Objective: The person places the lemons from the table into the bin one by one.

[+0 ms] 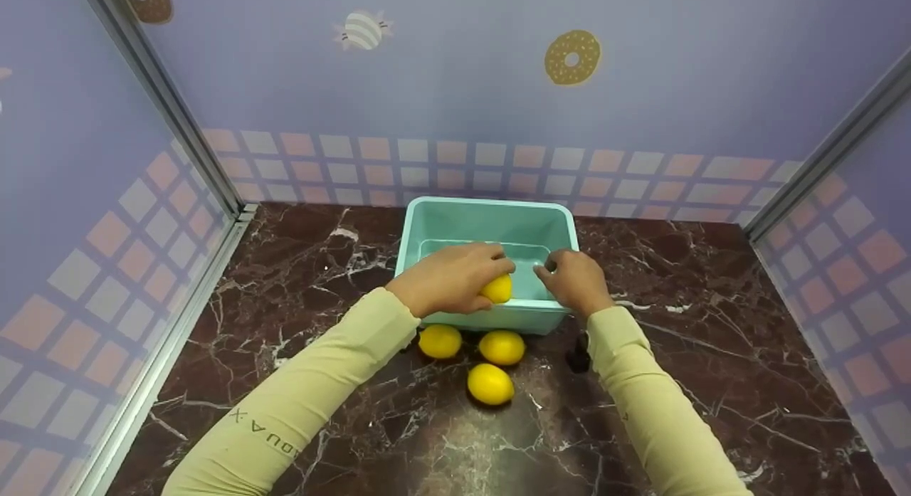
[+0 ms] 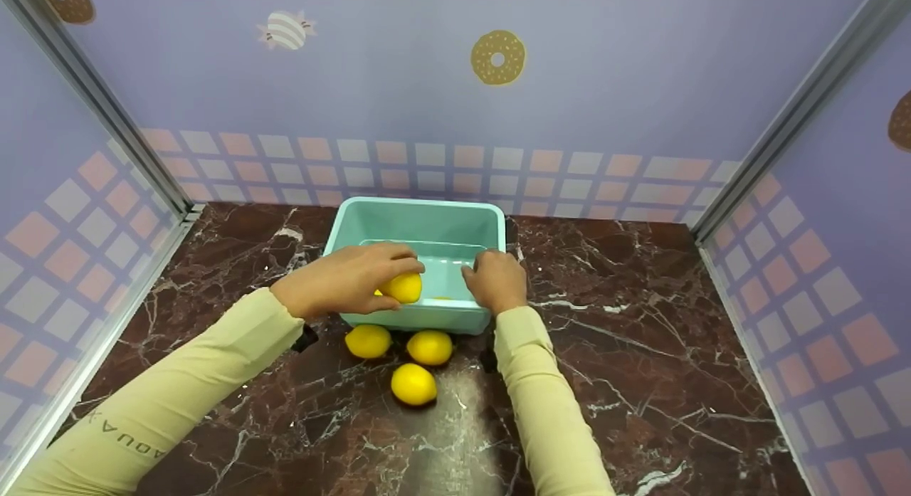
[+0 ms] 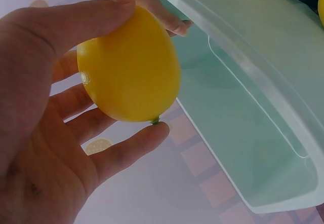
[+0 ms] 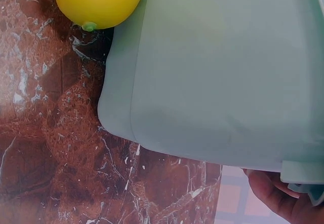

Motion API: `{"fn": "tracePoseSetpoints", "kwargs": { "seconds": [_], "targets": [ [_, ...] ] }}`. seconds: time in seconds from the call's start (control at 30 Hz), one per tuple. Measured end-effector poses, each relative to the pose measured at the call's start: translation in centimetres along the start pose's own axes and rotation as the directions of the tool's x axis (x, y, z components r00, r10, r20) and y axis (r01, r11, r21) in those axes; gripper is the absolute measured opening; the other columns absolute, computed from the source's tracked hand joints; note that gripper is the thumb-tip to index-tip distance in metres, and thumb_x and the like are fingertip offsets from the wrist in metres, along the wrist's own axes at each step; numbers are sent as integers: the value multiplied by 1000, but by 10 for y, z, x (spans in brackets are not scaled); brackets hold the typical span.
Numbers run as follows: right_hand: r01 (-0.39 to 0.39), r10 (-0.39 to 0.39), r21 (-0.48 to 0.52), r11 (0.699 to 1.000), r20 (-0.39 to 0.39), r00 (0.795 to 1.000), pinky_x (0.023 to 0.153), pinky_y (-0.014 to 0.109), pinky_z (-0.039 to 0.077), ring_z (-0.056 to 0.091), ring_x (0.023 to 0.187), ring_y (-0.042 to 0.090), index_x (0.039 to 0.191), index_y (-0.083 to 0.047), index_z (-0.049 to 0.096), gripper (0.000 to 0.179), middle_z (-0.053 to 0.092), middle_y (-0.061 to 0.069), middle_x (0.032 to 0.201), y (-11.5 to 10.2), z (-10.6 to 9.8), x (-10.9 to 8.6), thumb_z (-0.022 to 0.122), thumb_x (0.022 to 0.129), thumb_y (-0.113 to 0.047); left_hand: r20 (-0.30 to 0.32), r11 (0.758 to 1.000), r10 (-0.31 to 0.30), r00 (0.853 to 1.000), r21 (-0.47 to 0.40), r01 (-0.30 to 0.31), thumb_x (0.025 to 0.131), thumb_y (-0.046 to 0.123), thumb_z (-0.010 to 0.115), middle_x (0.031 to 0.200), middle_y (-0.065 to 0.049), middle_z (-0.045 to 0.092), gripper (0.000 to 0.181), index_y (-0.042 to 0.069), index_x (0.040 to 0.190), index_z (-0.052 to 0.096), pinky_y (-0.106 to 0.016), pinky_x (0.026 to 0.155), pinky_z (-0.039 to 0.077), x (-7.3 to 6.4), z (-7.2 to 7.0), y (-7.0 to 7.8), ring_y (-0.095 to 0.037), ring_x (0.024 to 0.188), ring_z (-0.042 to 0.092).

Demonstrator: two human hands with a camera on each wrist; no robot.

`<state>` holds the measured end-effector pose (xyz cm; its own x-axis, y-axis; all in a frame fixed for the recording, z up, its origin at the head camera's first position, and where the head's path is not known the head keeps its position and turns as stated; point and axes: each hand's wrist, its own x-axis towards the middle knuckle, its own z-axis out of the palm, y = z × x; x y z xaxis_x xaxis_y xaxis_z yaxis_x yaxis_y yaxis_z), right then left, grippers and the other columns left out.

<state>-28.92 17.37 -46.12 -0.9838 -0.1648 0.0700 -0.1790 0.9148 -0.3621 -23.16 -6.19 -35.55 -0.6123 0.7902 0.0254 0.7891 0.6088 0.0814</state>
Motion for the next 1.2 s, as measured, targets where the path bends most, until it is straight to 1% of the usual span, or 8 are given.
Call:
{"fn": "tracePoseSetpoints", "kwargs": {
  "seconds": [0.3, 0.47, 0.7, 0.87, 1.07, 1.2],
  "targets": [
    [4, -3, -9, 1000, 3, 1000, 77, 49, 51, 66, 86, 31, 97, -3, 72, 35, 72, 15, 98, 0, 0, -1, 61, 93, -36, 15, 1000, -11, 1000, -11, 11, 82, 26, 75, 116, -7, 58, 46, 13, 122, 56, -36, 85, 52, 5, -1, 0, -22, 97, 57],
    [0, 0, -7, 1000, 7, 1000, 76, 48, 51, 65, 84, 30, 96, -3, 72, 35, 72, 15, 96, -1, 0, -1, 61, 93, -36, 17, 1000, -16, 1000, -20, 16, 82, 26, 75, 118, -7, 58, 48, 12, 123, 56, -36, 87, 52, 7, 0, -2, -22, 99, 57],
    [-6, 6, -10, 1000, 4, 1000, 76, 47, 51, 65, 81, 29, 95, -3, 72, 34, 72, 14, 93, -1, 0, 0, 61, 93, -36, 19, 999, -28, 999, -43, 29, 83, 26, 75, 116, -7, 57, 48, 12, 124, 56, -36, 87, 51, 8, 0, -3, -22, 98, 56],
    [-10, 10, -10, 1000, 4, 1000, 76, 48, 51, 65, 82, 30, 95, -3, 72, 35, 72, 15, 94, -1, 0, 0, 61, 93, -36, 20, 998, -36, 999, -47, 37, 83, 25, 75, 114, -6, 57, 46, 13, 123, 56, -35, 87, 51, 11, 0, -3, -21, 97, 55],
    [3, -3, -12, 1000, 4, 1000, 77, 49, 51, 66, 84, 31, 97, -2, 72, 35, 72, 16, 95, 0, 0, 0, 60, 93, -36, 32, 998, -45, 998, -43, 46, 83, 25, 75, 113, -6, 57, 45, 13, 122, 56, -35, 85, 51, 15, -1, -3, -21, 95, 54],
    [-6, 6, -6, 1000, 13, 1000, 76, 48, 51, 66, 84, 31, 98, -3, 72, 35, 72, 15, 96, 1, 1, 0, 60, 93, -36, 27, 998, -35, 999, -41, 36, 82, 25, 75, 112, -7, 57, 46, 12, 122, 57, -35, 85, 51, 17, -1, -4, -21, 94, 54]
  ]
}}
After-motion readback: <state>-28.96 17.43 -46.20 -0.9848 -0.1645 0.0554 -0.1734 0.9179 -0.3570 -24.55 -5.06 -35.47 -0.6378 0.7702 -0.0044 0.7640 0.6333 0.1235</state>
